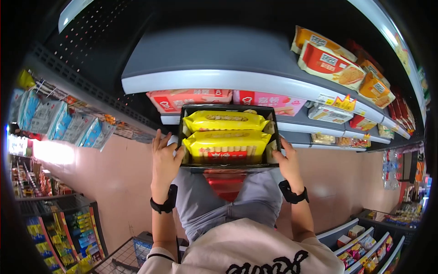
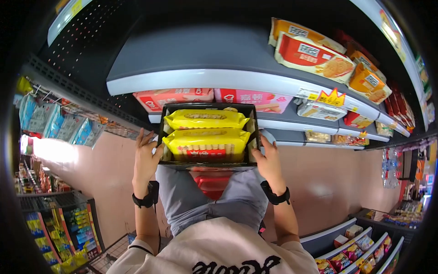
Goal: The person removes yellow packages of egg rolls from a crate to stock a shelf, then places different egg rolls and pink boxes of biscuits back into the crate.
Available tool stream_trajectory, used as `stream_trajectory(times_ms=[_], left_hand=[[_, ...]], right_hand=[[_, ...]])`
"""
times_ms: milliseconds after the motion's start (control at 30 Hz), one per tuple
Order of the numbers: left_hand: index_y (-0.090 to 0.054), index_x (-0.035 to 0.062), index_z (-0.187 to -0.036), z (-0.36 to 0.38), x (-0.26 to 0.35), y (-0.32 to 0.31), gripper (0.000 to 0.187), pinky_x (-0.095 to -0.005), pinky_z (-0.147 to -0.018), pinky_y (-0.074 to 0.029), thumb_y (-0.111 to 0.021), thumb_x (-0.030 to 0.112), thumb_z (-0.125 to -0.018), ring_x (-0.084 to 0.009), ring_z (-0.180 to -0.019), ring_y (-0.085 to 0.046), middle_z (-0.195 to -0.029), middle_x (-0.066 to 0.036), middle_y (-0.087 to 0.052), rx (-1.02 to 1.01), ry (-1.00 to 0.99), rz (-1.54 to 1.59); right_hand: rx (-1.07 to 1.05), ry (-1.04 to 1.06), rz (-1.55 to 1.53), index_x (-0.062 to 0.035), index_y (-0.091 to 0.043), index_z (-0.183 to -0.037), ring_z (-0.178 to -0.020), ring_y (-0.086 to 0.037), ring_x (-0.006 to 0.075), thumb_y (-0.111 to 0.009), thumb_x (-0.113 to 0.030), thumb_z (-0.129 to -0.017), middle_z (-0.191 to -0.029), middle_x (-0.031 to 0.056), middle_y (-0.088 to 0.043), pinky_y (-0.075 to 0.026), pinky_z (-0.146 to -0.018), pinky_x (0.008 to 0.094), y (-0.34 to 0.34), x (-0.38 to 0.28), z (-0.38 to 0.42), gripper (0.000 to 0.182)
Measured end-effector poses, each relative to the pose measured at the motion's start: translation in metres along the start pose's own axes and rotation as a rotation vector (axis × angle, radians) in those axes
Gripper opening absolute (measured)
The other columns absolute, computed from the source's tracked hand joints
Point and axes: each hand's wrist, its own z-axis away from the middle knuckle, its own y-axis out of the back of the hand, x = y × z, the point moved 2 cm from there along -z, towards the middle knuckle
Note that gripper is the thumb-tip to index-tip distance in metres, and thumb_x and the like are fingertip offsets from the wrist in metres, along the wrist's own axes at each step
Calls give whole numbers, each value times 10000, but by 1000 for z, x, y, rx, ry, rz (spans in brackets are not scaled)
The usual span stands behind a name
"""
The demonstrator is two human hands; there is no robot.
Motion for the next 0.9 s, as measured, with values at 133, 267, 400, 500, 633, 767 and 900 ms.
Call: stream_trajectory(times_ms=[133,267,400,500,633,767,900], left_hand=[[-640,-48,-762,1,-3,-3,218,-514,-1043,-261,-599,166,-778,-459,-1261,-338,-1175,-268,-554,1,10,12],[-635,-46,-747,2,-4,-4,225,-507,-1043,-263,-597,173,-781,-460,-1260,-339,-1167,-271,-557,19,13,22],[-648,-39,-769,1,-5,-3,236,-511,-1041,-265,-598,191,-787,-458,-1258,-344,-1161,-270,-560,16,3,-5],[-625,-61,-747,1,-1,-2,234,-475,-1029,-307,-617,170,-787,-456,-1263,-340,-1176,-258,-560,26,6,2],[-624,-59,-748,1,-2,-2,232,-481,-1029,-305,-616,170,-786,-459,-1263,-339,-1176,-258,-559,27,1,-3],[-622,-58,-756,1,-1,-2,228,-489,-1032,-297,-610,168,-787,-464,-1258,-340,-1174,-259,-559,19,6,-6],[-619,-60,-759,1,-1,-2,225,-495,-1036,-290,-609,164,-787,-468,-1252,-345,-1167,-262,-562,19,9,-8]], right_hand=[[29,56,-21,-27,-500,-1243,-1037,-573,358,-556,-85,-794,-1043,192,-632,-277,-1045,476,-1,3,0,457],[8,23,-84,-10,-501,-1243,-1050,-569,341,-557,-66,-786,-1067,213,-619,-362,-979,396,-1,5,0,463],[-10,-57,-130,-1,-492,-1252,-1063,-563,332,-553,-55,-783,-1116,241,-583,-417,-908,356,-2,10,-1,477],[17,-42,-184,13,-492,-1247,-1071,-565,311,-541,-49,-785,-1111,227,-593,-412,-913,344,-3,9,0,469],[21,-27,-193,26,-489,-1244,-1074,-568,296,-535,-46,-785,-1117,222,-595,-413,-912,338,-4,12,-1,467],[20,-51,-160,38,-488,-1238,-1055,-582,288,-537,-47,-781,-1105,223,-604,-422,-898,329,-2,8,0,467],[24,-45,-147,46,-488,-1233,-1030,-595,286,-542,-56,-779,-1082,223,-615,-430,-883,325,-2,6,0,468]])
